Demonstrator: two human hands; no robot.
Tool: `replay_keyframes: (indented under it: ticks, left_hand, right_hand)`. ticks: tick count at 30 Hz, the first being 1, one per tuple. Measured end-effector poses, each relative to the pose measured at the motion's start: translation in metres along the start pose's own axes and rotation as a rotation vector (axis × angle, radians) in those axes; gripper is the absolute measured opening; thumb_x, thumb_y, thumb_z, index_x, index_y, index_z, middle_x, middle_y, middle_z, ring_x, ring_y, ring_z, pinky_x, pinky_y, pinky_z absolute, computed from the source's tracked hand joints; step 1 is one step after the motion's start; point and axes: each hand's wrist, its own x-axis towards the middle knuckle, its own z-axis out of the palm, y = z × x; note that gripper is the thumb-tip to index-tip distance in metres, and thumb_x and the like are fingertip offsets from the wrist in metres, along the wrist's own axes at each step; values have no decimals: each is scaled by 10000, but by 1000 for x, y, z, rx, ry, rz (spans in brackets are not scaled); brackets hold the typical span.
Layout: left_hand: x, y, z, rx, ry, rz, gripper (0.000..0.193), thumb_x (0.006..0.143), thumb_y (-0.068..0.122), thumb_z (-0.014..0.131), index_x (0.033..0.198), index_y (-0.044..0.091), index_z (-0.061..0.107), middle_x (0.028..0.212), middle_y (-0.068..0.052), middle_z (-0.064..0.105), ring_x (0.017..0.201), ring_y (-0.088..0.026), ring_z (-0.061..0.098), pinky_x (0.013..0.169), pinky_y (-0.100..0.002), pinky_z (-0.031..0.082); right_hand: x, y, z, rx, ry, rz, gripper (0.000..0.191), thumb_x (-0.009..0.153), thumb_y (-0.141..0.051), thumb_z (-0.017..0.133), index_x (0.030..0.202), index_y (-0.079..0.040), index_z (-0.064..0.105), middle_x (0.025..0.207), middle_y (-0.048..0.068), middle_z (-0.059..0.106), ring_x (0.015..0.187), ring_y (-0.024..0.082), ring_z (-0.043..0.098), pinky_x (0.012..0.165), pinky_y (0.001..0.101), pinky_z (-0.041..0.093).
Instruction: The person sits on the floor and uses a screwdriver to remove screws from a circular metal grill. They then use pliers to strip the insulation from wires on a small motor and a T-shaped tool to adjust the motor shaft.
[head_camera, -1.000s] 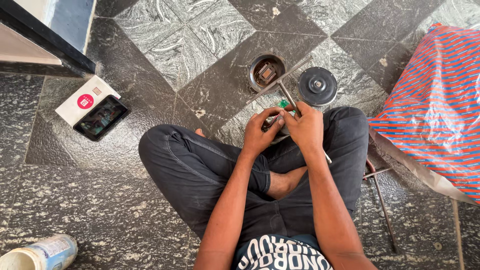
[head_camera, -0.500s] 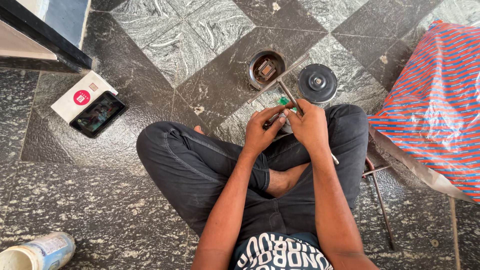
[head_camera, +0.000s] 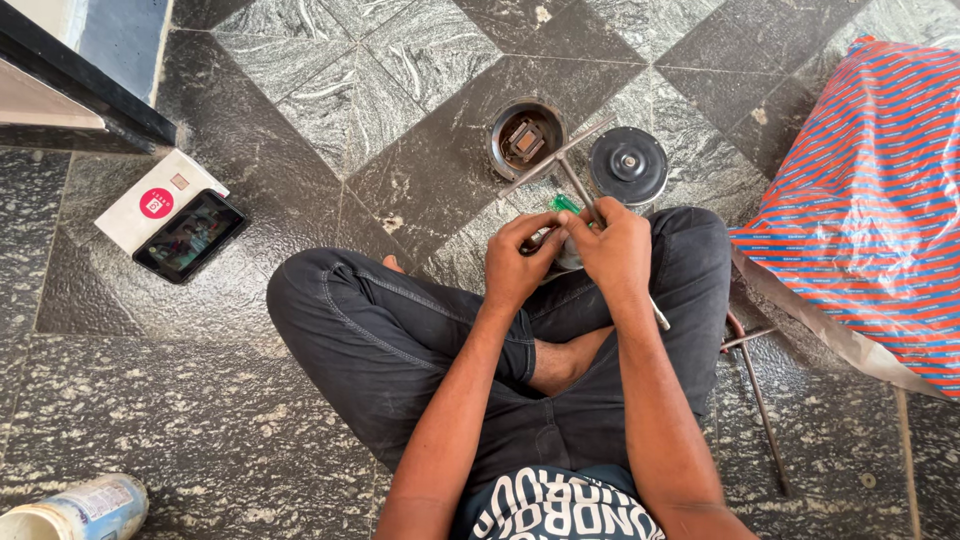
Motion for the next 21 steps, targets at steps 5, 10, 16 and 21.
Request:
replay_keyframes:
  ticks: [5, 10, 16, 21]
  left_hand:
    - [-1, 5, -4, -48, -27, -25, 221, 886, 160, 804, 1106, 165, 791, 1018, 19, 772, 636, -54, 578, 567, -232, 471]
    - [1, 4, -5, -92, -53, -49, 236, 875, 159, 801, 1110, 181, 784, 1024, 45, 755, 638, -19, 579, 571, -211, 482]
    - [1, -2, -3, -81, -59, -40, 243, 873, 143, 801, 1112, 181, 785, 1030, 40, 749, 616, -36, 524, 566, -219, 457]
    - [4, -4, -4, -108, -74, -71, 225, 880, 137, 794, 1102, 177, 782, 1041, 44, 735, 636, -36, 562, 579, -224, 482]
  right_hand:
    - [2, 0, -9, 114, 23, 63, 310, 867, -254, 873, 860, 2, 699, 558, -36, 461, 509, 26, 380, 437, 264, 317]
    - [-1, -9, -13, 100, 50, 6, 291, 877, -238, 868, 854, 5, 710, 528, -38, 414, 507, 31, 349, 438, 276, 294]
    - [-4, -14, -13, 63, 71, -42, 259, 899, -223, 844, 912, 2, 717, 539, 6, 443, 506, 63, 382, 462, 292, 327]
    - [-4, -19, -20, 24, 50, -71, 215, 922, -204, 798, 1009, -14, 746, 578, 50, 545, 511, 102, 459, 482, 312, 373]
